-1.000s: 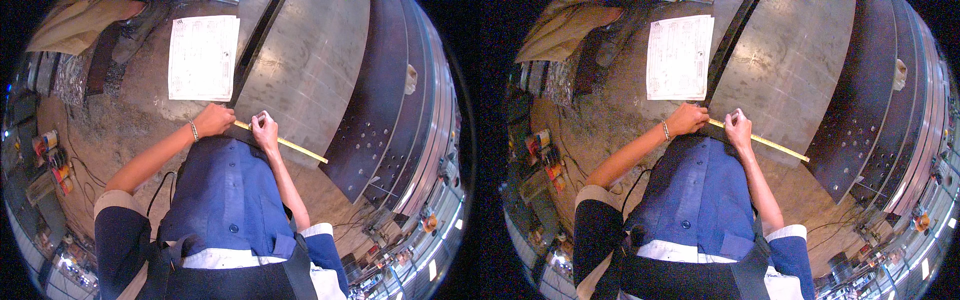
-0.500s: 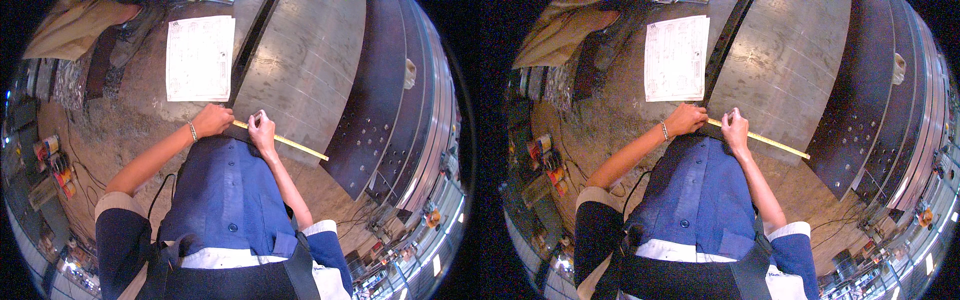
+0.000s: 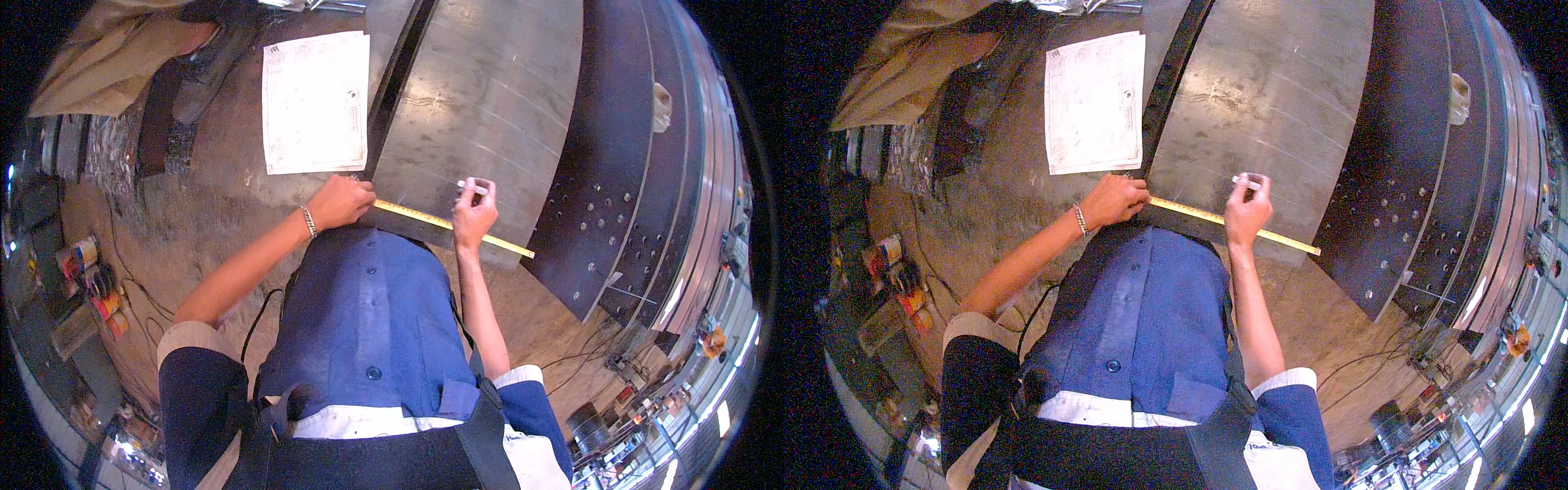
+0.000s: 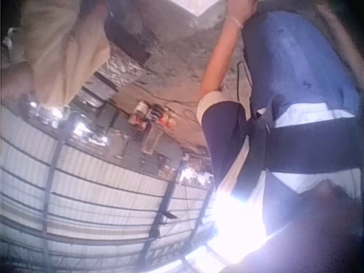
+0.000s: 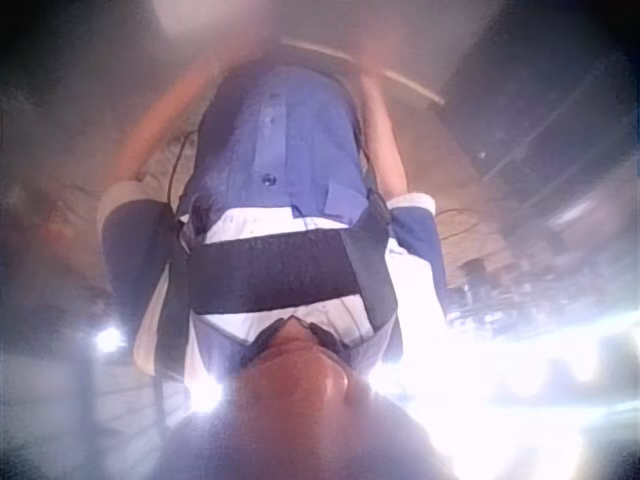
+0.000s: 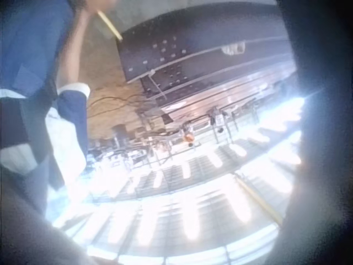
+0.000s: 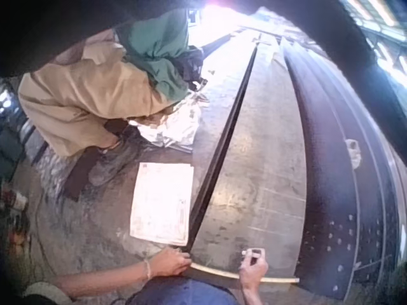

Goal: The person measures a large curved metal sheet using a yellow tape measure and marks points with a white marker. They repeatedly reposition the tape measure along the sheet's surface and make marks at measured intervals.

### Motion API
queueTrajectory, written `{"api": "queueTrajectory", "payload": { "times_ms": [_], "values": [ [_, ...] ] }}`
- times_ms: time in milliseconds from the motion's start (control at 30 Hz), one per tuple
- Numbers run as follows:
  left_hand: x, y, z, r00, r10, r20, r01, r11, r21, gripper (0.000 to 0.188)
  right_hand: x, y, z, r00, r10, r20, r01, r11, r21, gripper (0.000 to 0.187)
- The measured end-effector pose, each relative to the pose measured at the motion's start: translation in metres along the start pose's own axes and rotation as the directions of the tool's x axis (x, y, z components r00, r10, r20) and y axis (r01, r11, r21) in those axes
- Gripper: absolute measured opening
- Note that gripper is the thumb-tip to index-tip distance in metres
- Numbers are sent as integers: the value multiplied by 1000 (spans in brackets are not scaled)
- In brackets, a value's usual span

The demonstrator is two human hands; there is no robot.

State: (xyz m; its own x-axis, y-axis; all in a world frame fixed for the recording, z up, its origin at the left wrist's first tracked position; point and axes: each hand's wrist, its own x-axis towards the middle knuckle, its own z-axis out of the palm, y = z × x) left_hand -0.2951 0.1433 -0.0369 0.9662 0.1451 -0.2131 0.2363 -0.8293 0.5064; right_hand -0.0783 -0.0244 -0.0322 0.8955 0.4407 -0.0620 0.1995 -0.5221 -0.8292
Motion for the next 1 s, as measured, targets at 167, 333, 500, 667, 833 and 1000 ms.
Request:
{"api": "queueTrajectory", "payload": {
  "times_ms": [167, 333, 500, 667, 833, 1000],
  "values": [
    [-3, 0, 1, 1000, 0, -25, -1, 1000, -30, 10, 16, 43, -48, 983, 70, -171, -57, 995, 82, 20],
    [-3, -2, 2, 999, 29, -28, -29, 999, -17, 10, 21, 80, -117, 898, 189, -396, -176, 982, 71, 22],
    [-4, -2, 2, 998, 41, -51, -41, 999, -4, 11, 14, 156, -181, 774, 215, -595, -285, 958, -24, 27],
    [-2, 2, 2, 999, 7, -40, -7, 1000, -3, 11, -1, 213, -213, 564, 450, -692, -654, 756, -42, 28],
    [-2, 0, 5, 997, 16, -71, -18, 1000, -25, 10, 1, 252, -203, 540, 705, -460, -622, 702, 347, 50],
    [-2, 0, 8, 998, -5, -63, 6, 1000, 2, 9, 10, 250, -189, 608, 719, -336, -594, 693, 409, 49]
  ]
}}
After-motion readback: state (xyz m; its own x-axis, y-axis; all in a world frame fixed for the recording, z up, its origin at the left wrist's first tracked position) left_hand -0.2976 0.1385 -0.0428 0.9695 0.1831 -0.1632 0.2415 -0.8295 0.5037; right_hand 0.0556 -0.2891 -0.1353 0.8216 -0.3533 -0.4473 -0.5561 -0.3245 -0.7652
